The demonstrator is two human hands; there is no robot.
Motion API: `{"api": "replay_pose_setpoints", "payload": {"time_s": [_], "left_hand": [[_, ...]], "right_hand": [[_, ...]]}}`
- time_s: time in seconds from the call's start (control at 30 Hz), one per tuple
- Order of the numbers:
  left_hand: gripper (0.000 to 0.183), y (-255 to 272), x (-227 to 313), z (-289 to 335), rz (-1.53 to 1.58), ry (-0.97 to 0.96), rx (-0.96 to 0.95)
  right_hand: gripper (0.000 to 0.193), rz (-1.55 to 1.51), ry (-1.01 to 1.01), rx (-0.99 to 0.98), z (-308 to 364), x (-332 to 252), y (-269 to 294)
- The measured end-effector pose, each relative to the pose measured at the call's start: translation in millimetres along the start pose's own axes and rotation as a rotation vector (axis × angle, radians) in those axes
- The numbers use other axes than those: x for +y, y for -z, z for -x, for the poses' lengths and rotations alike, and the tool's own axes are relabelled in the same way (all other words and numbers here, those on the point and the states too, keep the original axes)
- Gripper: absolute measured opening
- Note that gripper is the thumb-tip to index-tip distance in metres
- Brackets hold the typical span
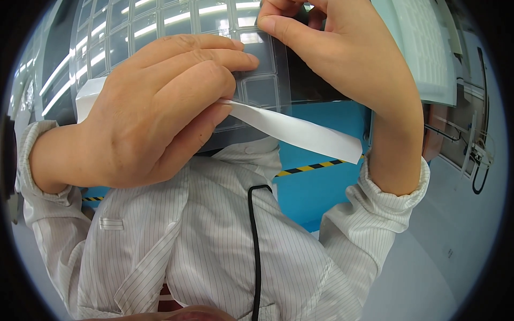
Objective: Peeling and carefully applying white adhesive strips to the edges and dividers of a transparent plastic grid tray.
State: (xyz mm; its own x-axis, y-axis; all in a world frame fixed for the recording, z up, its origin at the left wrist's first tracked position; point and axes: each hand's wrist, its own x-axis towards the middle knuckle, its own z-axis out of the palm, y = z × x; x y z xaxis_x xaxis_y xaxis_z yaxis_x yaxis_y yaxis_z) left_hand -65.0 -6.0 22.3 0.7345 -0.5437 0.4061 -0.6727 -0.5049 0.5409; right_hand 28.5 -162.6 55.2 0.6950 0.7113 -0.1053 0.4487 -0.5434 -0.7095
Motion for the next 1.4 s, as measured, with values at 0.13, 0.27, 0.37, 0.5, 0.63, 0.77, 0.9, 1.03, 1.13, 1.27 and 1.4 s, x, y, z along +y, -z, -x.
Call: {"api": "replay_pose_setpoints", "payload": {"time_s": [0.13,0.27,0.37,0.5,0.63,0.77,0.9,1.03,1.13,1.27,1.4], "left_hand": [[0.015,7.9,-16.7,17.9,0.010,-0.050,-0.007],[0.016,7.5,-18.6,21.7,0.007,-0.052,0.016],[0.016,7.9,-18.2,21.7,-0.017,-0.030,-0.004],[0.014,8.8,-16.4,21.8,-0.030,-0.018,-0.017],[0.013,11.5,-15.1,23.5,-0.044,-0.002,-0.026],[0.012,10.5,-15.8,25.1,-0.038,-0.013,-0.007],[0.012,12.0,-15.3,24.4,-0.034,-0.011,-0.012],[0.013,12.2,-15.8,23.6,-0.009,-0.026,-0.008],[0.014,12.1,-18.8,28.5,0.027,-0.019,0.036],[0.013,27.3,-9.8,23.6,-0.070,-0.158,0.080],[0.013,33.3,-4.2,24.1,-0.077,-0.164,0.143]], "right_hand": [[0.009,0.028,-0.062,0.045,12.9,4.8,8.8],[0.008,0.030,-0.060,0.032,7.9,3.7,6.0],[0.007,0.129,-0.021,0.036,6.7,0.9,4.6],[0.007,0.100,-0.026,0.038,8.9,3.4,4.0],[0.008,-0.052,0.035,0.039,12.3,11.8,2.8],[0.008,-0.167,0.065,0.033,12.7,20.2,0.2],[0.009,-0.119,0.016,0.011,8.3,26.3,0.4],[0.010,-0.072,0.022,0.032,14.8,11.8,-3.2],[0.011,-0.018,0.068,0.102,11.3,12.1,-16.9],[0.010,-0.128,-0.062,0.190,16.3,7.6,-18.6],[0.018,-0.318,0.077,0.047,45.4,-2.6,-10.9]]}}
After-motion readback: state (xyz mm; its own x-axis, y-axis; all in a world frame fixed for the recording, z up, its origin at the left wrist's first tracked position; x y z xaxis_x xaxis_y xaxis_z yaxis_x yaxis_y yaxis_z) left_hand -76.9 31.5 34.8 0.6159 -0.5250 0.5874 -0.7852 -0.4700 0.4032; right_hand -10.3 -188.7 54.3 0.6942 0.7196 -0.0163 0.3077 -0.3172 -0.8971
